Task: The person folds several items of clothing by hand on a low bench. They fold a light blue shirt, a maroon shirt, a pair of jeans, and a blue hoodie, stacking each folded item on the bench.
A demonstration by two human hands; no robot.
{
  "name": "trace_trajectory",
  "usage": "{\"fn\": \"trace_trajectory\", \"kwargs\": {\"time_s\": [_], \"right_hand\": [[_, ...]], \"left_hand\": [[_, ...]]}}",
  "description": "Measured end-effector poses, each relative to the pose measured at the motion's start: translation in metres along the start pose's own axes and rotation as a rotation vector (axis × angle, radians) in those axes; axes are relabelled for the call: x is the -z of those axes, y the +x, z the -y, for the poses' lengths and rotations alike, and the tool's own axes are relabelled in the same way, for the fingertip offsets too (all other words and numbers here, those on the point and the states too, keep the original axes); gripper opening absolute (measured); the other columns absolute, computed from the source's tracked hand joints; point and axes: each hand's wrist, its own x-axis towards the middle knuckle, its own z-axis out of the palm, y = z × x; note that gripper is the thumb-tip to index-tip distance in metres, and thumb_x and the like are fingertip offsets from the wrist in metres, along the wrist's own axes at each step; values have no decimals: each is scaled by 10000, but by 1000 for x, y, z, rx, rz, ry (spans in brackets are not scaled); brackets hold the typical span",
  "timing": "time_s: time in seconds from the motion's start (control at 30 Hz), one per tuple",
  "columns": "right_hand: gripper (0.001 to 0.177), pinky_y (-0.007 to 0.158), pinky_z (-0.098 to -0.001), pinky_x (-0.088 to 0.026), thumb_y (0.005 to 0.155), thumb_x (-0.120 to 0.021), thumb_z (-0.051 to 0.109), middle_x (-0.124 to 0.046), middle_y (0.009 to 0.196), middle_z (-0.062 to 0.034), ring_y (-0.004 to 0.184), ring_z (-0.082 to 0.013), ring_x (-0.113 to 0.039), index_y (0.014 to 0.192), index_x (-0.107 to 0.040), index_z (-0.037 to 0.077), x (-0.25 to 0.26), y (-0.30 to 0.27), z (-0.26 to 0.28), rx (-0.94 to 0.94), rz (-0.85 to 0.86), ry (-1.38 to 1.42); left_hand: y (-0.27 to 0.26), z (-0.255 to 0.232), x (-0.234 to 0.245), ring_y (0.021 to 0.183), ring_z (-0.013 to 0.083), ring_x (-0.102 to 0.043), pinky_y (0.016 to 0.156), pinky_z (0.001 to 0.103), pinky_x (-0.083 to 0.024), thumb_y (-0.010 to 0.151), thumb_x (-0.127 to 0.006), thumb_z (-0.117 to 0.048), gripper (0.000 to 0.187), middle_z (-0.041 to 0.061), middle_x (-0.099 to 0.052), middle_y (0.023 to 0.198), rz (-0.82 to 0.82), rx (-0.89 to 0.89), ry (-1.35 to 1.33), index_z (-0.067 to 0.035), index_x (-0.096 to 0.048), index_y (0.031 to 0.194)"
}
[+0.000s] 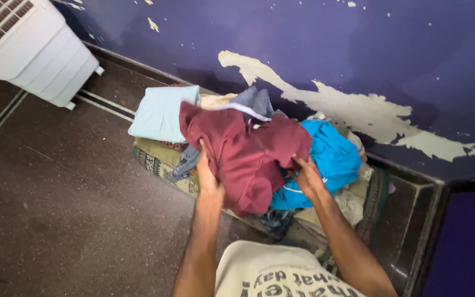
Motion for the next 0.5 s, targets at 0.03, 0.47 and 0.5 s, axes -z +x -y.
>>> {"fn": "trace_trajectory", "kwargs": {"time_s": [0.03,0.47,0.5], "right_hand": [[467,913,-436,-455,919,-722,317,-680,1173,-41,1036,-216,-618,1335,-579,161,-12,-5,10,32,-12,-128],[161,792,-260,-516,947,-785,159,-714,953,37,846,-81,-631,1058,-772,44,-104,-64,171,898,-45,-469],[161,792,-260,-516,947,-785,159,-714,953,37,846,-81,-631,1058,-772,44,-90,-62,185,896,-48,-471]], "left_hand": [[-6,-7,-3,1283,274,-619,1125,478,-478,1002,-505,-517,625,103,-616,1420,-9,-9,-17,-71,-526,1441],[-23,-47,11,1186,240,-650,1070,412,-491,872,-707,-215,471,70,-707,1272,-94,90,47,-49,-635,1307],[-27,-48,4,1186,240,-650,1070,412,-491,872,-707,-215,471,70,-707,1272,-96,92,45,-49,-635,1307]]}}
